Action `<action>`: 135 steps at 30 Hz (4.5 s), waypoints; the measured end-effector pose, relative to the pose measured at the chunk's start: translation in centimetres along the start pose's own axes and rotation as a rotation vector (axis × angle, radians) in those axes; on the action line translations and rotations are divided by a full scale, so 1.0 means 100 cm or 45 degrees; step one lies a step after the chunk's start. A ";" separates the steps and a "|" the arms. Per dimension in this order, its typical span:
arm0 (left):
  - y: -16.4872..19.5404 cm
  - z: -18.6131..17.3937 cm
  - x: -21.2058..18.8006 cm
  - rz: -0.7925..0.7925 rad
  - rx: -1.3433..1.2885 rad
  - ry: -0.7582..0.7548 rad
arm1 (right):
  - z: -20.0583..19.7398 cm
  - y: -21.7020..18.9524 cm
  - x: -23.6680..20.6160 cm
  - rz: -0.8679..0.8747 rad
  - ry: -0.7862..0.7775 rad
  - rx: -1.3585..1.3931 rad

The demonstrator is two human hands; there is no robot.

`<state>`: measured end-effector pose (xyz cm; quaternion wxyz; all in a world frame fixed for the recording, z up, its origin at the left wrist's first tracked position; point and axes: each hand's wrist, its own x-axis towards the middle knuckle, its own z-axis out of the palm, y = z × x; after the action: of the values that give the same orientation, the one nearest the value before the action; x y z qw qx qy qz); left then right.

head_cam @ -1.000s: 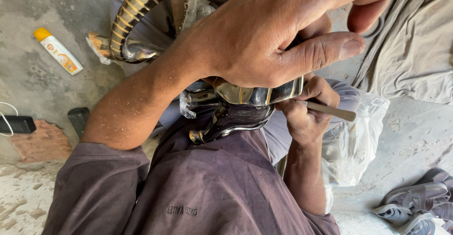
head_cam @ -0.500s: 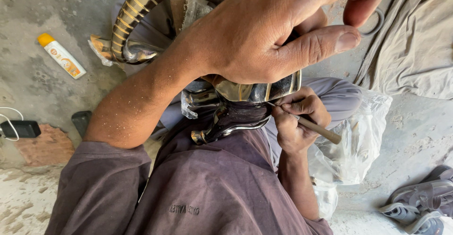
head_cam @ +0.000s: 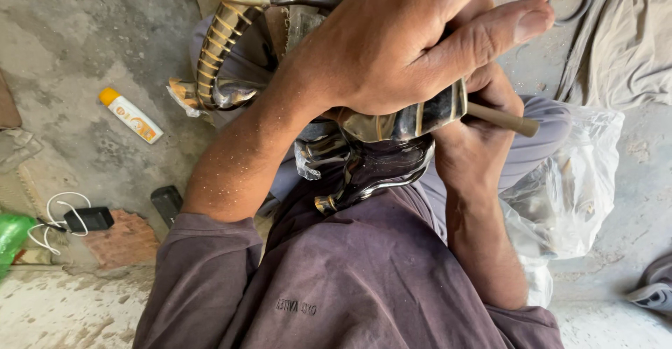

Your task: The person holds a silver elephant figurine and uses a small chisel and hammer to engrave decorative patterns on its surface. They reposition the figurine multiple times to access different areas and occasionally wipe the surface with a cloth.

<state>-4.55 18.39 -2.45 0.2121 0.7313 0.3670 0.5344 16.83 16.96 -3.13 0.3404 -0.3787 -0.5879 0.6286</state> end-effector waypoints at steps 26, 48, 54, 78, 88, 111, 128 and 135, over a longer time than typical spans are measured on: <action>-0.018 0.034 0.020 0.288 0.064 0.323 | 0.000 -0.018 -0.009 -0.091 0.087 -0.403; -0.020 0.048 0.019 0.158 0.123 0.250 | 0.005 0.007 -0.057 -0.391 0.321 -0.936; -0.024 0.059 0.015 0.140 0.221 0.265 | 0.003 0.009 -0.057 -0.489 0.250 -1.016; -0.031 0.081 0.017 0.142 0.109 0.339 | -0.008 -0.014 -0.042 -0.688 -0.311 -0.974; -0.020 0.055 0.016 -0.009 -0.140 0.042 | -0.008 -0.005 -0.042 -0.315 -0.177 -0.480; 0.040 -0.027 0.009 -0.454 -0.250 -0.177 | 0.022 0.009 -0.046 0.134 0.337 0.124; 0.044 -0.026 0.006 -0.500 -0.251 -0.159 | 0.006 0.014 -0.049 -0.068 0.140 -0.125; 0.047 -0.028 0.007 -0.500 -0.254 -0.172 | 0.014 0.011 -0.057 -0.195 0.213 -0.344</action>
<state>-5.63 15.69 2.25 0.4074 0.6553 0.4324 0.4665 18.36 11.17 -3.79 0.3810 -0.4263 -0.6637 0.4823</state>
